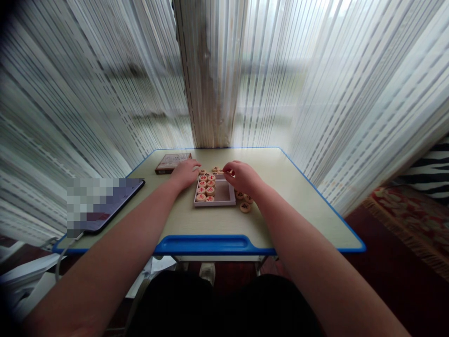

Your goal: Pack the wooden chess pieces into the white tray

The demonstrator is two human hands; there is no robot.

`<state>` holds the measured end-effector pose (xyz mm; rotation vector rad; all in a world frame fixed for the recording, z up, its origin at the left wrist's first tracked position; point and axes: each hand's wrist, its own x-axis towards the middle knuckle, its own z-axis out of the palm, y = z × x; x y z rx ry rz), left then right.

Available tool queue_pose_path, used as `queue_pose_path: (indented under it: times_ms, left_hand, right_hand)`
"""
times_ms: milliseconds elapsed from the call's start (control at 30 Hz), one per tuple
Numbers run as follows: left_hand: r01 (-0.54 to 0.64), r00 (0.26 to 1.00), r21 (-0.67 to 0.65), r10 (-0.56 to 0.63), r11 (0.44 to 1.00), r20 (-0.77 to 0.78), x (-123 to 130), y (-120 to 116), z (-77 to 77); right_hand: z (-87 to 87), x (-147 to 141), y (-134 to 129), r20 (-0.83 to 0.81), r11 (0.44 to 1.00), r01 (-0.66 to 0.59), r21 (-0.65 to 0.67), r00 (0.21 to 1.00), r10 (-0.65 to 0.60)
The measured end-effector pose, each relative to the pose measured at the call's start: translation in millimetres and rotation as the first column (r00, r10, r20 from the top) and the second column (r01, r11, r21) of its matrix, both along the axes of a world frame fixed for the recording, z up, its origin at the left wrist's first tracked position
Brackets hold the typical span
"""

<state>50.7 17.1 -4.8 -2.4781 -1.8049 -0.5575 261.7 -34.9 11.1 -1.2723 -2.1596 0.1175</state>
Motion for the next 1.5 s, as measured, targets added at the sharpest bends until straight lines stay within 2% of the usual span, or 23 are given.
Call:
queue_pose_path:
  times_ms: [100,233,533,733,867,1133,1367,1500]
  left_hand:
    - [0.072,0.997,-0.055,-0.072,0.996,0.001,3,0,-1.2]
    - [0.08,0.997,-0.142,-0.082,0.987,-0.003,4,1,-2.3]
    - [0.1,0.995,-0.131,-0.096,0.986,0.038,3,1,-1.9]
    - [0.123,0.984,-0.061,-0.114,0.99,0.136,8,-5,1.7]
    - [0.139,0.986,-0.09,-0.129,0.986,0.103,9,-7,3.2]
    - [0.132,0.991,-0.092,-0.128,0.987,0.05,8,-4,2.2]
    - [0.137,0.99,-0.089,-0.135,0.987,0.034,8,-4,2.1]
    - [0.128,0.991,-0.094,-0.123,0.987,0.053,7,-3,1.4]
  right_hand:
    - [-0.4,0,0,0.009,1.0,-0.001,0.004,1.0,0.001]
    - [-1.7,-1,1,0.021,1.0,0.001,-0.009,1.0,0.0]
    - [1.7,-5,-5,-0.057,0.998,-0.05,-0.027,0.997,0.049]
    - [3.8,-6,-3,-0.034,0.998,0.004,-0.063,0.999,-0.006]
    - [3.7,-7,-5,0.031,0.996,-0.02,-0.091,0.999,0.023]
    - [9.7,-9,-16,-0.012,0.973,-0.107,-0.203,0.994,0.107]
    - [5.2,-12,-15,0.15,0.983,-0.009,-0.183,0.988,0.037]
    - [1.8,-11,-14,0.18,0.984,0.02,-0.174,0.984,0.012]
